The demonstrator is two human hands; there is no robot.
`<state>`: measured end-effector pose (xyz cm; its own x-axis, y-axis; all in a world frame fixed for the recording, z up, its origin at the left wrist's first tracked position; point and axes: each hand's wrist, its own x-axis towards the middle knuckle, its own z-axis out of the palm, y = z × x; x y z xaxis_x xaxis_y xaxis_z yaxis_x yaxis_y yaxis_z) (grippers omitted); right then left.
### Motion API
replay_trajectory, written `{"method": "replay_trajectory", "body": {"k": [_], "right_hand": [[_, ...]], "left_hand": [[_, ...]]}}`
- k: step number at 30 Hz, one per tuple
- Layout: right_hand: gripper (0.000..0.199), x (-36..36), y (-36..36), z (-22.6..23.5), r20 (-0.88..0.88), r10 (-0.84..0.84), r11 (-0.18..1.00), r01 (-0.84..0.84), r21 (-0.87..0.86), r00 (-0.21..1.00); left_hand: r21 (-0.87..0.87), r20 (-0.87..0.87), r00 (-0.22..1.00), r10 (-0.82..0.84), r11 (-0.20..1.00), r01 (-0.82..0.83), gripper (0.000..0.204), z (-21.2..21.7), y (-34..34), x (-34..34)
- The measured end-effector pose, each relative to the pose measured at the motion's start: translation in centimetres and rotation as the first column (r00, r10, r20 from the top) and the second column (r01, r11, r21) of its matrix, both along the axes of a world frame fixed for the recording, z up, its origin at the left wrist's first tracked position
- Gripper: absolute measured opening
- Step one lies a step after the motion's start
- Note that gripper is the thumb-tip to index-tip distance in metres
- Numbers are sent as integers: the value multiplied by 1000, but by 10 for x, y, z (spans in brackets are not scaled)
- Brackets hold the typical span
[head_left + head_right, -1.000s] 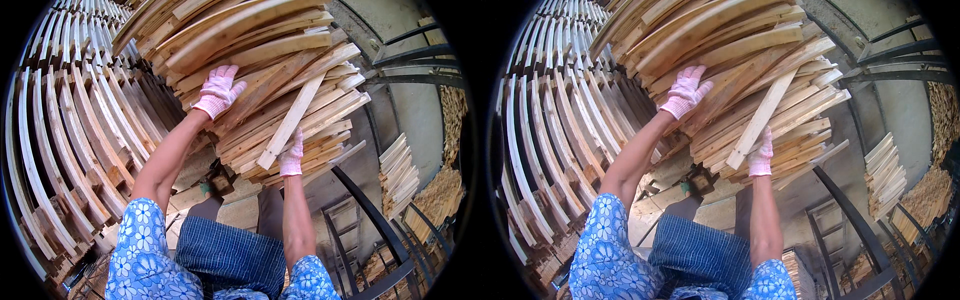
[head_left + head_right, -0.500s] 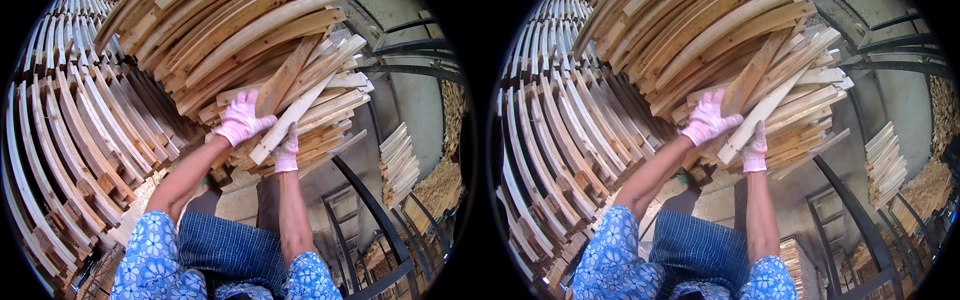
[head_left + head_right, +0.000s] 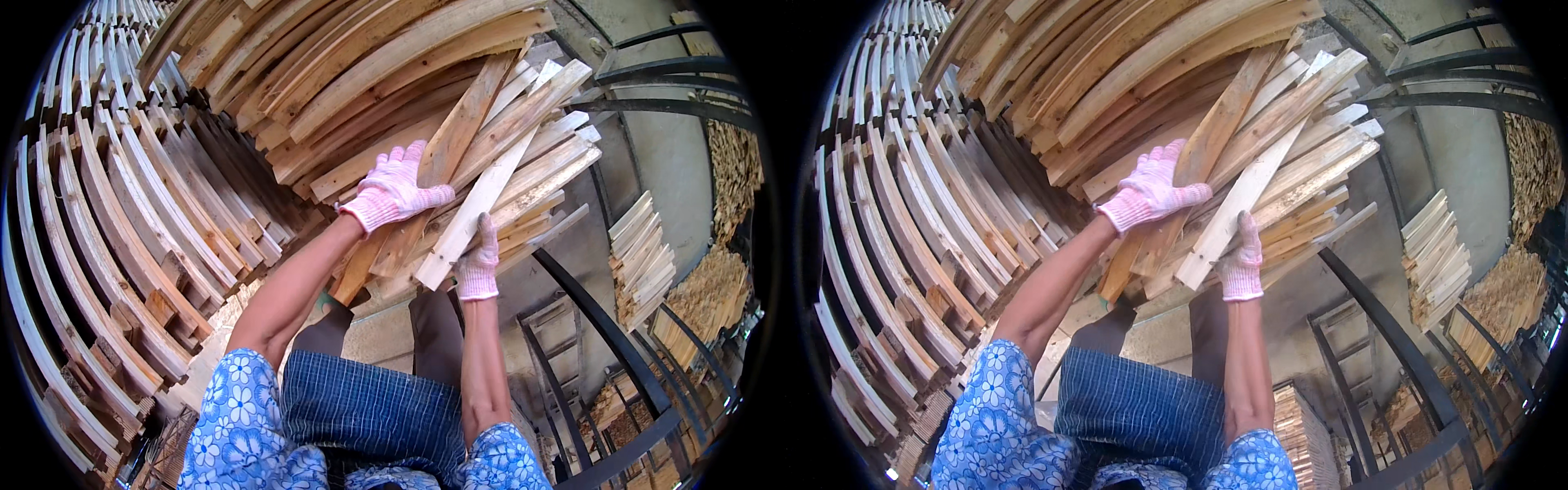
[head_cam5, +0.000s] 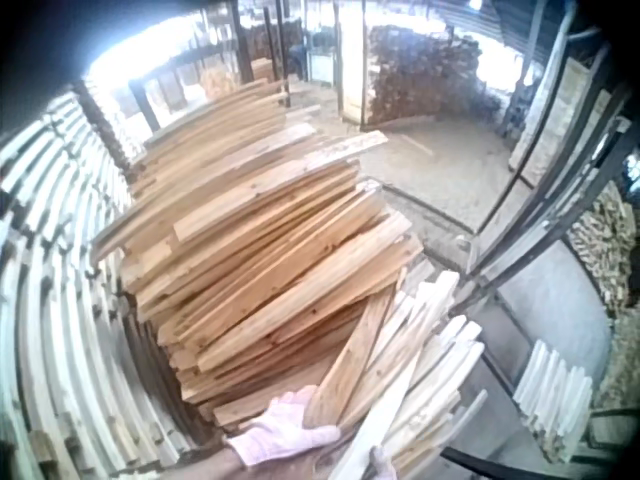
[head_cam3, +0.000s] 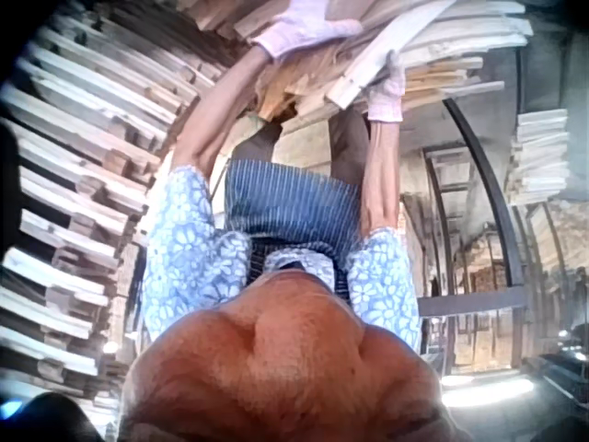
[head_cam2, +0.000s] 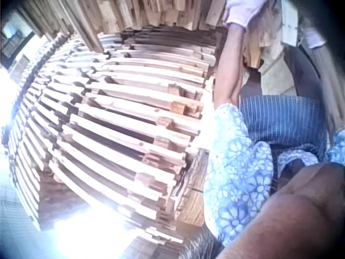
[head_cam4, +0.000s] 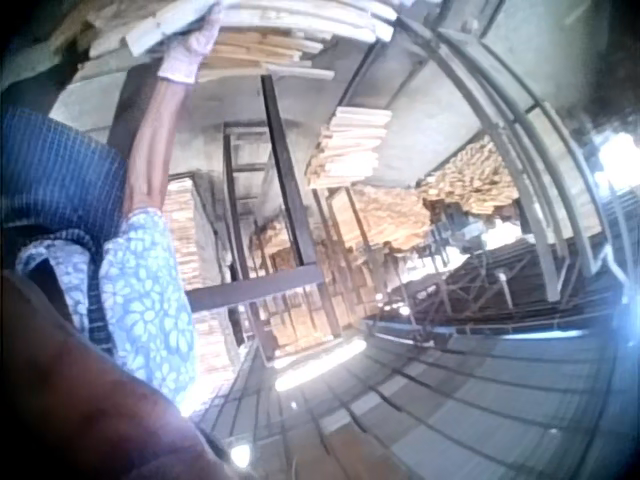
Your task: The person picks up wooden planks from a large pile and stacks them onto a metal rack. They repeatedly lift bundles of planks, align them, and place them onto the rack, occasionally adjusting the stack.
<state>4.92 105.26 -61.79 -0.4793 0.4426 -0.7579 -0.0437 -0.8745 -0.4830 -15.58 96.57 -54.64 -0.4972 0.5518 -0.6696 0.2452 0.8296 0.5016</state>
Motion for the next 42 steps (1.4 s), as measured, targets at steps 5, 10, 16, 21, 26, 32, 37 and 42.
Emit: {"method": "replay_trajectory", "body": {"k": [5,10,16,21,26,32,37,42], "right_hand": [[83,-14,-13,9,43,150,988,-151,18,988],[74,-26,-24,-1,37,24,999,-25,26,999],[70,-1,-13,27,-45,-4,1000,4,-6,999],[77,53,-15,75,-147,105,994,-99,51,984],[81,54,-43,105,0,-60,991,60,-120,998],[90,65,-39,112,-42,73,997,-74,-24,996],[86,94,-62,171,29,-15,1000,14,5,999],[80,119,-93,219,30,-94,991,90,104,995]], "left_hand": [[36,263,928,264,958,-283,114,-45,-25,3],[-9,416,850,323,936,-351,121,-26,-27,-8],[43,247,967,54,997,-67,119,-7,-18,6],[49,157,986,-47,998,40,103,54,-39,46],[63,708,608,358,827,-559,130,27,-77,71],[115,763,611,210,886,-449,133,43,-58,101],[-16,477,879,10,1000,-3,129,128,-47,110],[-60,334,932,-141,984,170,115,225,-51,118]]}}
